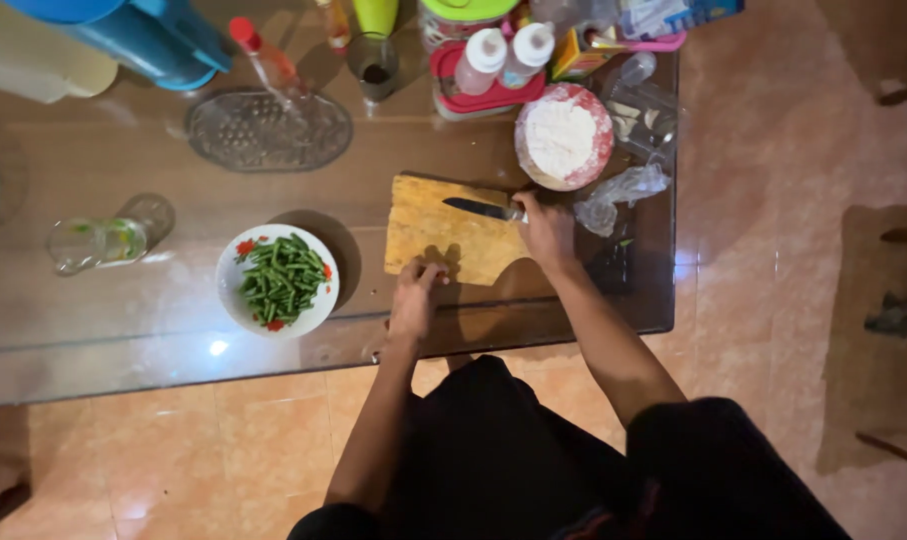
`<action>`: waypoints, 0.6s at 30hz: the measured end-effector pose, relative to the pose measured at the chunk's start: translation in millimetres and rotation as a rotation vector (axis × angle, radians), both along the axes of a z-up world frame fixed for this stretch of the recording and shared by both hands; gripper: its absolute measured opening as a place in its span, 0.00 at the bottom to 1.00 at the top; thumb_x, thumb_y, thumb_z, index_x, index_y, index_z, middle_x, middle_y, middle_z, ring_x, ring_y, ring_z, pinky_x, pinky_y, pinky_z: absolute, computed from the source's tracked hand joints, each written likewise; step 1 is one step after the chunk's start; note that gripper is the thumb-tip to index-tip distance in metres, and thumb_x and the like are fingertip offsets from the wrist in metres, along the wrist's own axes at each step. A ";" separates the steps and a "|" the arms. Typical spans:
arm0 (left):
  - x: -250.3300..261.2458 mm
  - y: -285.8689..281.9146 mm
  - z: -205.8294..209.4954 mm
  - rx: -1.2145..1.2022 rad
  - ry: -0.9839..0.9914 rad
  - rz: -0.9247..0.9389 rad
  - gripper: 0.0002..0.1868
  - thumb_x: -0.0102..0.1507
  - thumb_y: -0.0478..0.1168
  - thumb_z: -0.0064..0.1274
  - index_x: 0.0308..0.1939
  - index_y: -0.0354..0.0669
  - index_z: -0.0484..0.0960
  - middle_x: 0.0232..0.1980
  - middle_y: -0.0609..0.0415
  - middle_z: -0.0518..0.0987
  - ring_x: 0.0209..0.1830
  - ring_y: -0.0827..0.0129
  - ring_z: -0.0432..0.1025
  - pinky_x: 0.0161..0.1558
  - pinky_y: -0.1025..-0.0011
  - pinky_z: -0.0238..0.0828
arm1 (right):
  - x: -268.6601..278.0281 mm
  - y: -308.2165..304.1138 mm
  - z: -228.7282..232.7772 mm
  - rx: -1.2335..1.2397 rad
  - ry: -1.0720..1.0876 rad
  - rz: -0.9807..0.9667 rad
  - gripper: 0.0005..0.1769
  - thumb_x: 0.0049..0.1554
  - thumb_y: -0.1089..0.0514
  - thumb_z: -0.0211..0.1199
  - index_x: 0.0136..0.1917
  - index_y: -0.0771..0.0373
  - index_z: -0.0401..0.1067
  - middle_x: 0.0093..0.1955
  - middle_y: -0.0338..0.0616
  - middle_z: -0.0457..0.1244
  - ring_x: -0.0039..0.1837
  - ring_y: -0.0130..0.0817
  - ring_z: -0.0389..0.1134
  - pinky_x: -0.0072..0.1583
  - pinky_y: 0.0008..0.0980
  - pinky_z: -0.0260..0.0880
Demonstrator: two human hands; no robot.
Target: Cutting long beans and chili on a wooden board at a dining table.
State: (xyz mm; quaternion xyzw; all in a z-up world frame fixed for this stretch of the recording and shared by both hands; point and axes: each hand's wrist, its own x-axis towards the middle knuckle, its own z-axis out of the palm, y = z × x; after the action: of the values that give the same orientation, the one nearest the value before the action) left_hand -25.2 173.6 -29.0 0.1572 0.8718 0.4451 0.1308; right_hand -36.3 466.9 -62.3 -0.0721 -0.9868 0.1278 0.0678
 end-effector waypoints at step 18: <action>45.3 -87.1 7.4 0.200 -0.147 0.118 0.07 0.64 0.36 0.55 0.46 0.43 0.80 0.47 0.40 0.81 0.48 0.41 0.74 0.48 0.53 0.72 | -7.4 -189.6 31.0 -0.953 -0.522 0.007 0.22 0.63 0.44 0.65 0.60 0.63 0.73 0.39 0.38 0.64 0.38 0.25 0.63 0.40 0.28 0.66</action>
State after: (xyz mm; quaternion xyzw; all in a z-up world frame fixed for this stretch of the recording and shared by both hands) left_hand 20.1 86.5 -21.6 0.0850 0.8188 0.5472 0.1513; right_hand -43.7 277.3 -31.3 -0.1211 -0.8038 0.5392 -0.2201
